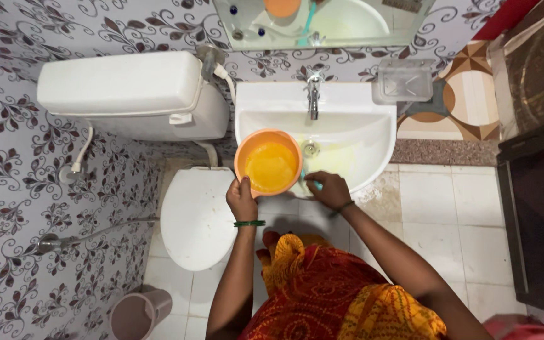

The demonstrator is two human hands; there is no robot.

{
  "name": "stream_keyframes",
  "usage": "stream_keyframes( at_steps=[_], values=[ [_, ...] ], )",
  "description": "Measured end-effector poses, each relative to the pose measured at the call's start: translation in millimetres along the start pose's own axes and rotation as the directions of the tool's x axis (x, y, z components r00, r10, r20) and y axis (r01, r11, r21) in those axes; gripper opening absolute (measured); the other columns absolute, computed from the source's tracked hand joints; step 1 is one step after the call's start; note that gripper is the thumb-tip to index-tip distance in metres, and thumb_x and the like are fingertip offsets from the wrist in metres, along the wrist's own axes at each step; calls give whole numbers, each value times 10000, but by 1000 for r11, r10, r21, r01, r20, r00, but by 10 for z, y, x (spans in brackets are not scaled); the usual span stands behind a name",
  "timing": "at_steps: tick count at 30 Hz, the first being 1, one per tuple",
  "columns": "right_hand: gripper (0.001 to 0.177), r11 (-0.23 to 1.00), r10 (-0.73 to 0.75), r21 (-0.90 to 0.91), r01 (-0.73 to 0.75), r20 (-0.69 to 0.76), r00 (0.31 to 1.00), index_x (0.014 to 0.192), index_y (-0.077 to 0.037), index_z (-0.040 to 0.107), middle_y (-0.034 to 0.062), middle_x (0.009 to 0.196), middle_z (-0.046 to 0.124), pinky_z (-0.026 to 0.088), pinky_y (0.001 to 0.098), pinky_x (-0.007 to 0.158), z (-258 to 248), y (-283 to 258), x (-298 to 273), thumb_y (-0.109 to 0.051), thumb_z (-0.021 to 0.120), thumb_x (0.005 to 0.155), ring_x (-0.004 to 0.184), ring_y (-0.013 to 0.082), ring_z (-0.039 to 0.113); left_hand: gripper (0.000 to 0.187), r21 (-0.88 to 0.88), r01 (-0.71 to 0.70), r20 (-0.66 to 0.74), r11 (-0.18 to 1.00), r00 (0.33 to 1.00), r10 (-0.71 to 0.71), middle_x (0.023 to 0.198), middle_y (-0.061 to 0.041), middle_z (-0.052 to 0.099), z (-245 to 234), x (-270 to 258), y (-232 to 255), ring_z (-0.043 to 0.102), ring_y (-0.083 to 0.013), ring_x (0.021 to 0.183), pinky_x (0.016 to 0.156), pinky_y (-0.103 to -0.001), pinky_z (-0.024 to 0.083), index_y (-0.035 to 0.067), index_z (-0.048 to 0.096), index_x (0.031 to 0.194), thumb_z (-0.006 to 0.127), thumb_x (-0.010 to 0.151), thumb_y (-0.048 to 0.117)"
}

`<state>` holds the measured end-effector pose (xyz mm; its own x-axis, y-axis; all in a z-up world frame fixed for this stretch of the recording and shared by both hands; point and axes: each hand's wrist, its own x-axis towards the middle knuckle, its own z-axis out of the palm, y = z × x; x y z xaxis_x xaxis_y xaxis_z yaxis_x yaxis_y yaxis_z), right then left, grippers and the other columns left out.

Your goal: The person uses a blue brush and a yellow liquid from a bowl to scrub the inside of a white bathroom sink. They then move to the wall above the sink and scrub the dolphin-themed wallpaper with the same brush and liquid.

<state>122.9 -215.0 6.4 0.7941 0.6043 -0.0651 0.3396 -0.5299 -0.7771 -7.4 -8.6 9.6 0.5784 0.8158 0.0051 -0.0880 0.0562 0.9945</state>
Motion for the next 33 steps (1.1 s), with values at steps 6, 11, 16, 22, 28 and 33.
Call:
stream_keyframes(
  at_steps=[6, 11, 16, 22, 28, 33],
  values=[
    [264, 960, 85, 261, -100, 68, 994, 1120, -134, 797, 75, 1085, 810, 570, 389, 946, -163, 265, -277, -256, 702, 905, 1022, 219, 762, 389, -16, 89, 2, 996, 996, -89, 585, 52, 413, 19, -15, 123, 327, -31, 473, 417, -264, 290, 62, 439, 702, 567, 1049, 183],
    [263, 986, 18, 168, -18, 2, 1000, 1123, -129, 784, 65, 1120, 790, 587, 370, 945, 28, 157, -293, -246, 722, 895, 1039, 216, 757, 359, 61, 49, -10, 997, 999, -49, 575, 54, 443, -23, -18, 8, 358, -29, 476, 424, -259, 298, 73, 498, 706, 562, 1043, 180],
    [270, 998, 22, 55, -18, -74, 997, 1130, -105, 770, 85, 1134, 775, 592, 370, 908, 317, 102, 193, -234, 715, 899, 1027, 238, 751, 397, 11, 86, -15, 996, 996, -86, 577, 56, 404, -23, -18, -21, 327, -31, 469, 406, -265, 285, 75, 429, 695, 576, 1047, 183],
    [268, 997, 48, 57, -52, 71, 996, 1129, -127, 786, 59, 1112, 789, 573, 357, 941, -196, -78, -356, -230, 704, 896, 998, 215, 764, 359, 21, 100, 5, 995, 995, -100, 565, 52, 448, -7, -31, 97, 375, -35, 450, 395, -256, 316, 80, 493, 716, 563, 1038, 223],
    [273, 961, 275, -10, -276, 127, 953, 1148, -178, 755, 14, 1167, 762, 621, 328, 881, -210, 217, -196, -305, 673, 921, 886, 205, 816, 402, 9, 65, 4, 998, 998, -65, 558, 40, 443, -40, -17, -14, 378, -40, 457, 405, -264, 318, 81, 456, 695, 586, 1043, 236],
    [231, 999, -45, -25, 41, -197, 979, 1076, -156, 802, 51, 1111, 791, 602, 365, 839, 157, 349, 300, -258, 707, 893, 941, 244, 762, 454, 115, 13, 20, 993, 1000, -15, 516, 24, 396, -82, 3, -117, 347, -58, 436, 417, -277, 310, 88, 440, 646, 578, 1047, 250]
  ],
)
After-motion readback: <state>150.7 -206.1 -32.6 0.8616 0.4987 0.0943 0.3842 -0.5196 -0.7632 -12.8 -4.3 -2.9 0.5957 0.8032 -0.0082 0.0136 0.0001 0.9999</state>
